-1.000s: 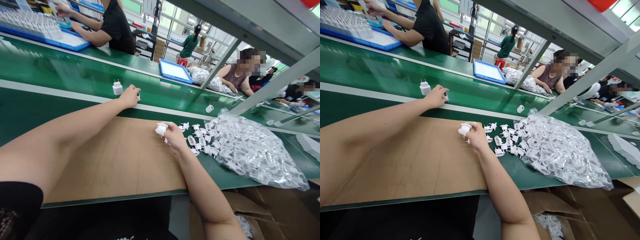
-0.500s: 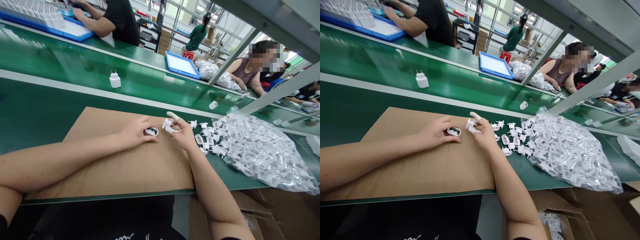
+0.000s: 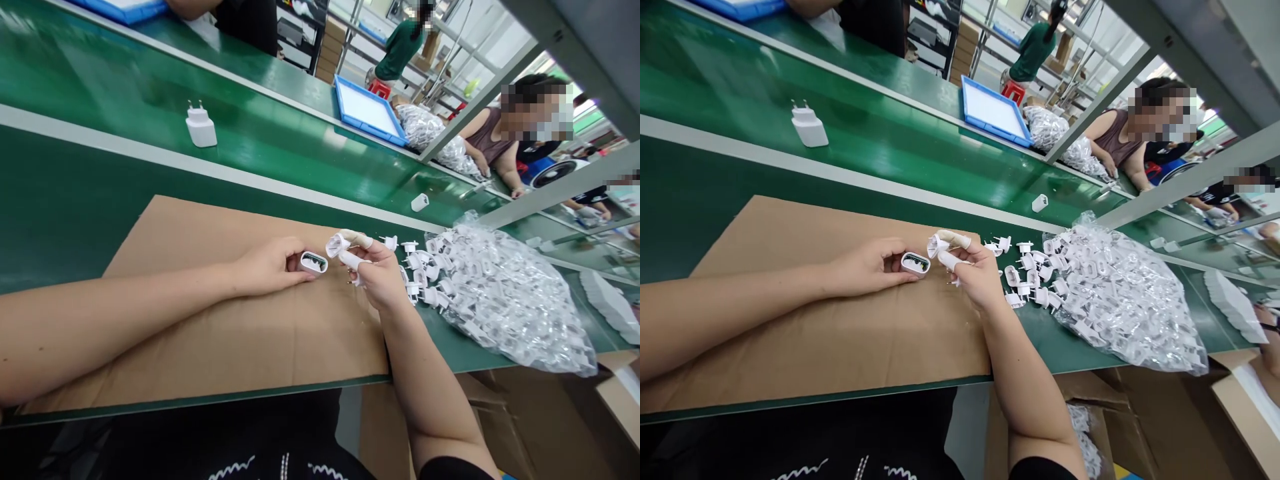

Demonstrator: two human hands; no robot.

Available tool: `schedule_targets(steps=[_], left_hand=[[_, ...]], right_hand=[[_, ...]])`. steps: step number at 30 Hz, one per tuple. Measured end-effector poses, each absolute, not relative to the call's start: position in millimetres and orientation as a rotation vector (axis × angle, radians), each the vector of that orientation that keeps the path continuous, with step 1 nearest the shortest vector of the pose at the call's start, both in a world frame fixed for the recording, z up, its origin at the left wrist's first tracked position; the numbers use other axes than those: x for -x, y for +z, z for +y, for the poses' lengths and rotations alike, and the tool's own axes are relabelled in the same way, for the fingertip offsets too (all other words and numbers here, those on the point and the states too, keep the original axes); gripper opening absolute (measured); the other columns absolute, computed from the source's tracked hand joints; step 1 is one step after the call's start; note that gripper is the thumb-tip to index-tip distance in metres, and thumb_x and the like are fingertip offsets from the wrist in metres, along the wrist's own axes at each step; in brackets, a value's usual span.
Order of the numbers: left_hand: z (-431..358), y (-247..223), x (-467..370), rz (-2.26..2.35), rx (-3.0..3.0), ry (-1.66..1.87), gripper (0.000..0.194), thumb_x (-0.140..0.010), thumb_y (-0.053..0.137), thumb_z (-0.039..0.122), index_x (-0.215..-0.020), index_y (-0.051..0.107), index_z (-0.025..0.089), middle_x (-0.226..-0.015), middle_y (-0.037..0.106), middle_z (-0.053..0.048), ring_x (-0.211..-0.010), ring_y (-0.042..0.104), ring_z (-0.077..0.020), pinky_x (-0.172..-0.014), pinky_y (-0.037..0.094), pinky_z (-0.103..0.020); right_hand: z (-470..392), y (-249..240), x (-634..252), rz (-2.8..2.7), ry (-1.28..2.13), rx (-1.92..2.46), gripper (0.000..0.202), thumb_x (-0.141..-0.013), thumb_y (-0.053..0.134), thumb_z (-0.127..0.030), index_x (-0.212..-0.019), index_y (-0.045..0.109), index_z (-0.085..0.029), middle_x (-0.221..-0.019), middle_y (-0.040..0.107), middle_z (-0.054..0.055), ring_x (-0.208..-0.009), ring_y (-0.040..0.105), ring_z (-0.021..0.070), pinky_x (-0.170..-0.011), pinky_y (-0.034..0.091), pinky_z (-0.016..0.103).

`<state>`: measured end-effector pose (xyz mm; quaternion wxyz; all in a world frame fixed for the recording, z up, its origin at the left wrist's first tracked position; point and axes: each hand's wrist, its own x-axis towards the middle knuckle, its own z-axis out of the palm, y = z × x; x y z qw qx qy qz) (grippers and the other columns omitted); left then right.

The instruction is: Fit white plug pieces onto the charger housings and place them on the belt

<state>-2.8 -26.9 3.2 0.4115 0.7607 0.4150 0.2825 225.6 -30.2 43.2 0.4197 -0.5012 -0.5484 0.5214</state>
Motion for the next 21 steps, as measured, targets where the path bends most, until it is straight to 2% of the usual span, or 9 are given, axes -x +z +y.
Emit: schedule_targets(steps=[2, 5, 8, 11, 15, 19, 21], left_hand=[[-27, 5, 3, 1.057, -1.925, 0.706, 0.032, -0.085, 0.074, 0.047, -0.095, 0.069, 0.018, -0.078, 0.063, -0.002, -0.068, 0.056, -0.0165, -0.059, 0.039, -0.028], [-26, 8, 2, 1.067, -1.945, 0.701, 0.029, -0.085, 0.074, 0.045, -0.093, 0.069, 0.018, -0.078, 0.063, -0.002, -0.069, 0.055, -0.0164, -0.059, 0.038, -0.028], [-26, 8, 2, 1.056, -1.965, 0.708, 0.028, -0.085, 0.073, 0.044, -0.096, 0.069, 0.018, -0.079, 0.062, -0.002, -0.071, 0.056, -0.0167, -0.060, 0.037, -0.028], [-26, 6, 2, 1.069, -1.965, 0.703, 0.029, -0.086, 0.072, 0.045, -0.095, 0.069, 0.018, -0.078, 0.062, -0.002, -0.070, 0.056, -0.0171, -0.058, 0.037, -0.028], [-26, 4, 2, 1.086, -1.921, 0.698, 0.033, -0.085, 0.074, 0.046, -0.102, 0.069, 0.019, -0.079, 0.063, -0.001, -0.069, 0.057, -0.0170, -0.058, 0.038, -0.028], [-25, 5, 1, 1.054, -1.948, 0.705, 0.031, -0.088, 0.071, 0.048, -0.100, 0.069, 0.019, -0.081, 0.063, -0.002, -0.071, 0.056, -0.0174, -0.061, 0.038, -0.028], [-25, 5, 1, 1.036, -1.972, 0.714, 0.029, -0.089, 0.070, 0.047, -0.095, 0.067, 0.019, -0.083, 0.063, -0.003, -0.072, 0.056, -0.0177, -0.062, 0.039, -0.029]], right_hand=[[-34, 44, -224, -1.488, 1.113, 1.268, 0.029, -0.076, 0.077, -0.031, -0.105, 0.078, -0.026, -0.091, 0.069, 0.003, -0.069, 0.057, 0.0128, -0.050, 0.044, 0.024], [-37, 43, -223, -1.667, 0.869, 1.232, 0.021, -0.081, 0.071, -0.026, -0.101, 0.077, -0.027, -0.110, 0.068, 0.006, -0.091, 0.064, 0.0186, -0.054, 0.049, 0.025], [-37, 38, -220, -1.780, 0.799, 1.188, 0.015, -0.086, 0.070, -0.028, -0.099, 0.076, -0.026, -0.114, 0.067, 0.008, -0.103, 0.066, 0.0223, -0.057, 0.053, 0.026], [-36, 32, -218, -1.823, 0.733, 1.142, 0.014, -0.089, 0.070, -0.028, -0.102, 0.075, -0.027, -0.111, 0.067, 0.007, -0.103, 0.067, 0.0222, -0.060, 0.055, 0.028], [-41, 34, -217, -1.841, 0.573, 1.043, 0.035, -0.091, 0.069, -0.023, -0.126, 0.068, -0.030, -0.118, 0.066, 0.008, -0.096, 0.068, 0.0202, -0.058, 0.057, 0.028], [-47, 38, -216, -2.086, 0.287, 0.957, 0.033, -0.094, 0.063, -0.015, -0.123, 0.071, -0.029, -0.105, 0.071, 0.007, -0.088, 0.069, 0.0200, -0.066, 0.059, 0.032], [-46, 38, -215, -2.207, 0.192, 0.961, 0.039, -0.094, 0.059, -0.012, -0.129, 0.068, -0.027, -0.101, 0.072, 0.007, -0.087, 0.068, 0.0217, -0.070, 0.059, 0.035]])
